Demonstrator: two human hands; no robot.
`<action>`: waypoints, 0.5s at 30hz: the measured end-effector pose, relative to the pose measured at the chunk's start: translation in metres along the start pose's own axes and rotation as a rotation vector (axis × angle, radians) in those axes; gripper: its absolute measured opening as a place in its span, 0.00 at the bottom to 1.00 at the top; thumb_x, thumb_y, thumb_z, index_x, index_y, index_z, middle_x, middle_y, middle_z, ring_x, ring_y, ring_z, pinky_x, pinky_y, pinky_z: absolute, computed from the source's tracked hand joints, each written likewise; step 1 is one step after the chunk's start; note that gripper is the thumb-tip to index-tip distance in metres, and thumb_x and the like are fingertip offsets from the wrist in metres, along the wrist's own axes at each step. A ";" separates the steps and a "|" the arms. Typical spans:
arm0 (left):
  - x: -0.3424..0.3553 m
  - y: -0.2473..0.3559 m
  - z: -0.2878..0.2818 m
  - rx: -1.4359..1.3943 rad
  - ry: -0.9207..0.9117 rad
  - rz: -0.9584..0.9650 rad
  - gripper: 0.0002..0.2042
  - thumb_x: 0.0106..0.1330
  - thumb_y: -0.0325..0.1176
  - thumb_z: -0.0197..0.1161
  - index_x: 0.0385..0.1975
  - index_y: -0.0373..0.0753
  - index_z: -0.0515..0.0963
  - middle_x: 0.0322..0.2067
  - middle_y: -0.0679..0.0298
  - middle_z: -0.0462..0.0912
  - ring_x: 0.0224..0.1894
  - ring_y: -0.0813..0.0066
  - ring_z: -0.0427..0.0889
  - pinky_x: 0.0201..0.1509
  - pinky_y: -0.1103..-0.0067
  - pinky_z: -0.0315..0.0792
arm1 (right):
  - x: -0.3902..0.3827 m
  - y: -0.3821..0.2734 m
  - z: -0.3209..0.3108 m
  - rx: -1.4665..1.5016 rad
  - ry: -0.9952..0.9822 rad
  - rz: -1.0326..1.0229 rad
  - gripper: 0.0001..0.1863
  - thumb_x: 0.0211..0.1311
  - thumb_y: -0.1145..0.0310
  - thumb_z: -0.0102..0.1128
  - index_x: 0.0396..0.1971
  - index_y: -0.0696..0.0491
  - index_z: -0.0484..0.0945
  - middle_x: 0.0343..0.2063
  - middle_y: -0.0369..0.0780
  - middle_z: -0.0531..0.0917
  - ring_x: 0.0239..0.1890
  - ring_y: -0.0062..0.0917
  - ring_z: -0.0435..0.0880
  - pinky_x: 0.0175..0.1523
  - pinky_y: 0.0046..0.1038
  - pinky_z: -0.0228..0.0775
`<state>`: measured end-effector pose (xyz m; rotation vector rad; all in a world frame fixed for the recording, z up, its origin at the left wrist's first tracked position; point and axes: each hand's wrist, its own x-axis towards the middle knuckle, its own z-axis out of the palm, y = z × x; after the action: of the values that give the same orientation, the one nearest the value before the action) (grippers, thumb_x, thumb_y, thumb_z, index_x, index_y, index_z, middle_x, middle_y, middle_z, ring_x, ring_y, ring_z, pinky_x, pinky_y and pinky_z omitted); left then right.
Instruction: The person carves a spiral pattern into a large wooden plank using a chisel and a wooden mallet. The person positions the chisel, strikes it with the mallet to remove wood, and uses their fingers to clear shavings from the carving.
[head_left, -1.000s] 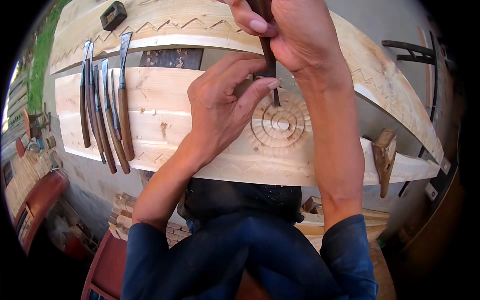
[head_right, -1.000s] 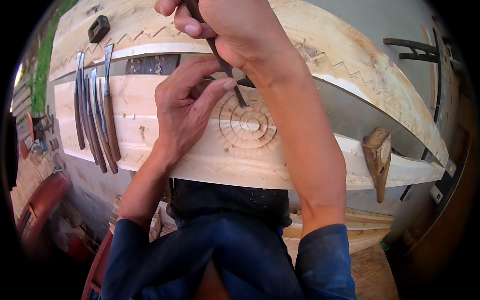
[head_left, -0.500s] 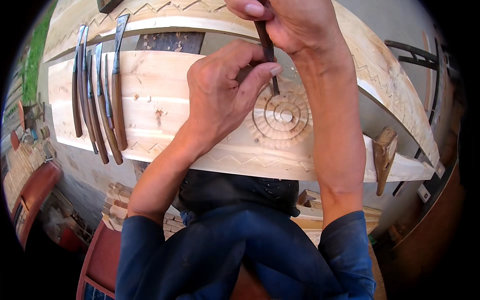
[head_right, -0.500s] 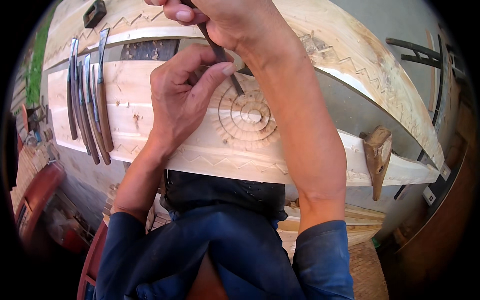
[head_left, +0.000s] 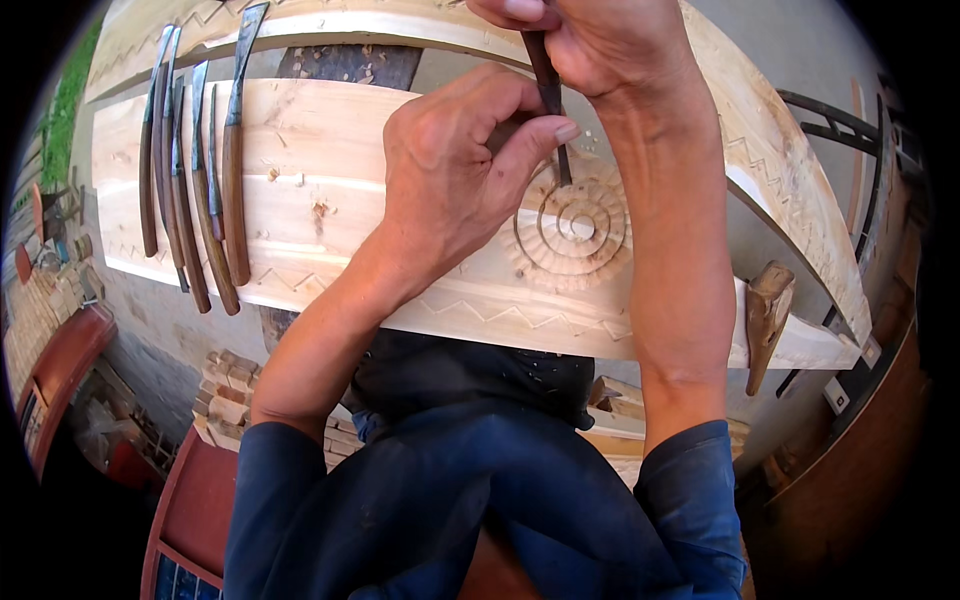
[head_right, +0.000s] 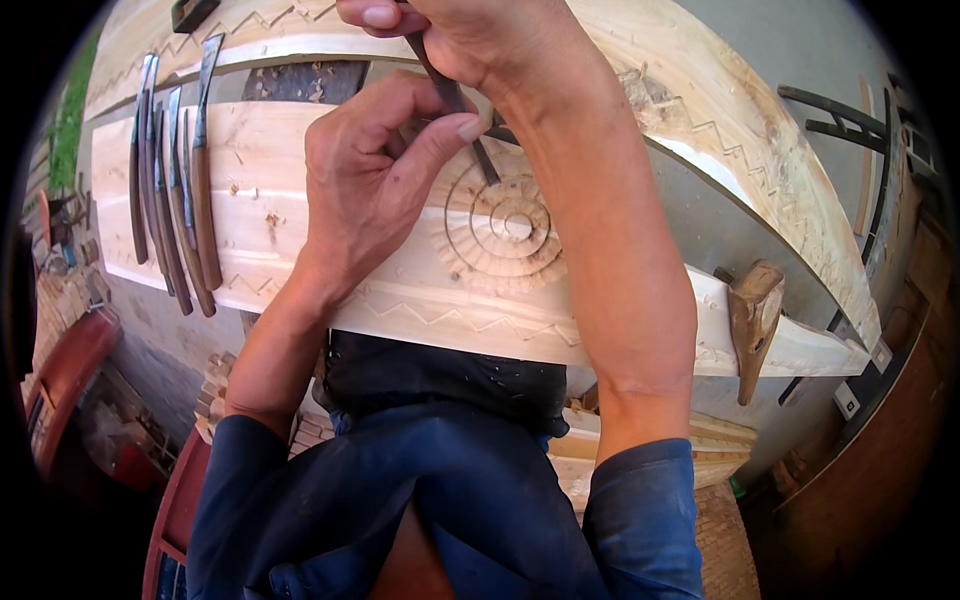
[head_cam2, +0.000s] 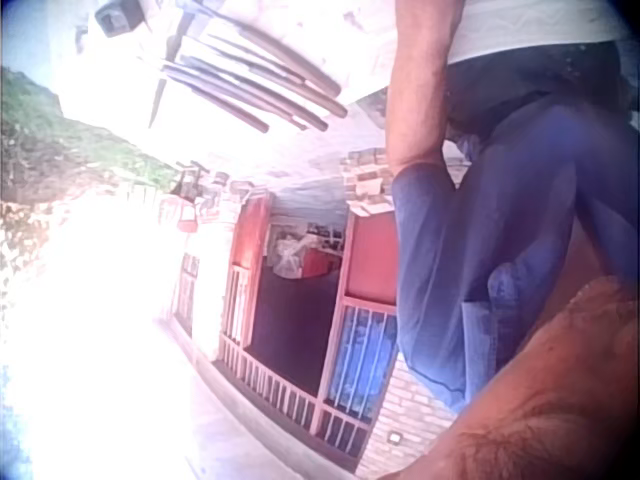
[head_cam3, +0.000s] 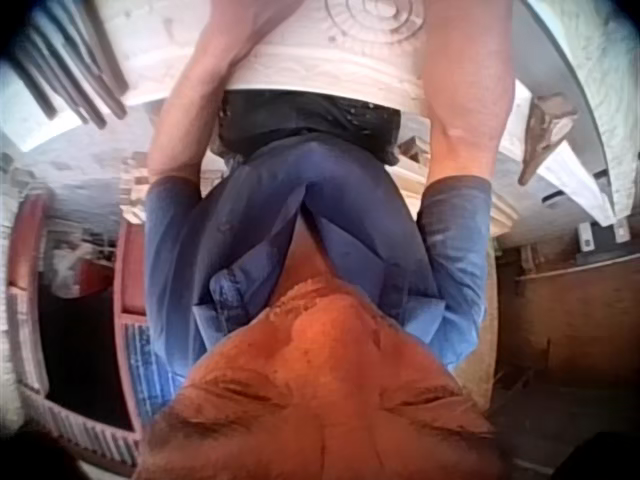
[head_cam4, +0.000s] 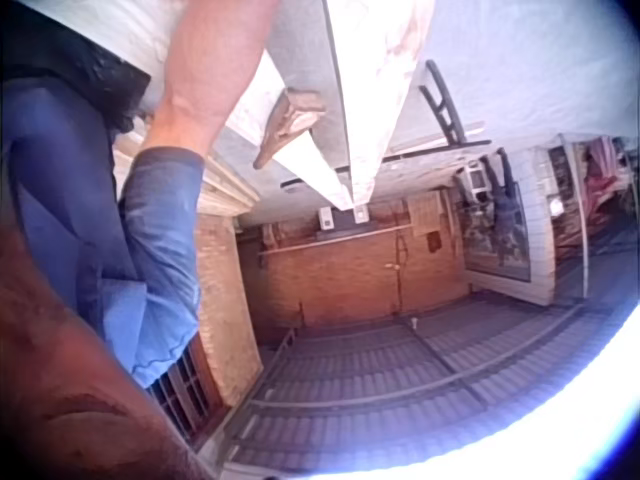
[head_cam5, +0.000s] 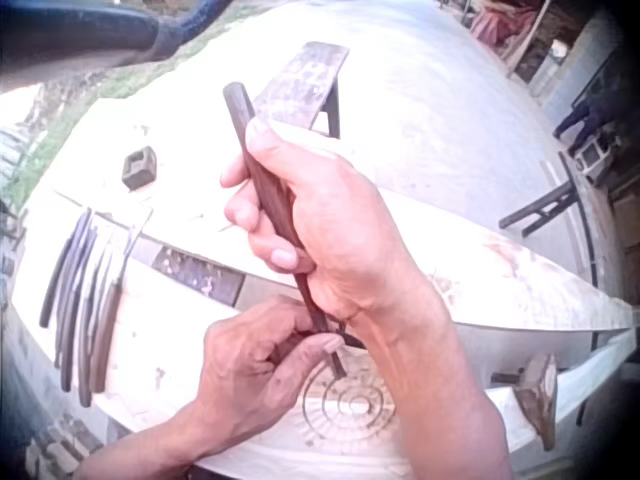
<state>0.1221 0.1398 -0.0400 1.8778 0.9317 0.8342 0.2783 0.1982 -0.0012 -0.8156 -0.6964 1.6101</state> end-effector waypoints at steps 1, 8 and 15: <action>0.000 -0.001 -0.001 0.005 -0.013 0.018 0.08 0.66 0.31 0.76 0.34 0.34 0.84 0.26 0.63 0.82 0.25 0.72 0.78 0.30 0.76 0.70 | 0.000 0.000 0.001 -0.021 0.033 0.004 0.21 0.87 0.56 0.46 0.42 0.60 0.77 0.24 0.37 0.80 0.14 0.14 0.67 0.18 0.17 0.57; 0.000 0.000 0.000 0.005 -0.032 0.021 0.07 0.69 0.29 0.75 0.36 0.33 0.84 0.25 0.67 0.82 0.25 0.84 0.72 0.29 0.82 0.66 | -0.001 -0.002 -0.002 -0.012 -0.030 -0.064 0.21 0.87 0.57 0.44 0.41 0.61 0.77 0.24 0.38 0.80 0.14 0.14 0.67 0.17 0.17 0.57; -0.001 -0.002 0.000 -0.028 -0.024 0.017 0.06 0.70 0.29 0.75 0.36 0.33 0.85 0.25 0.68 0.82 0.24 0.86 0.72 0.28 0.83 0.65 | 0.000 -0.001 -0.001 -0.012 -0.026 -0.041 0.21 0.87 0.57 0.45 0.41 0.60 0.77 0.24 0.37 0.80 0.14 0.14 0.67 0.17 0.17 0.57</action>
<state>0.1211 0.1395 -0.0426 1.8700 0.8868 0.8291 0.2798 0.1981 -0.0012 -0.7857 -0.7371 1.5838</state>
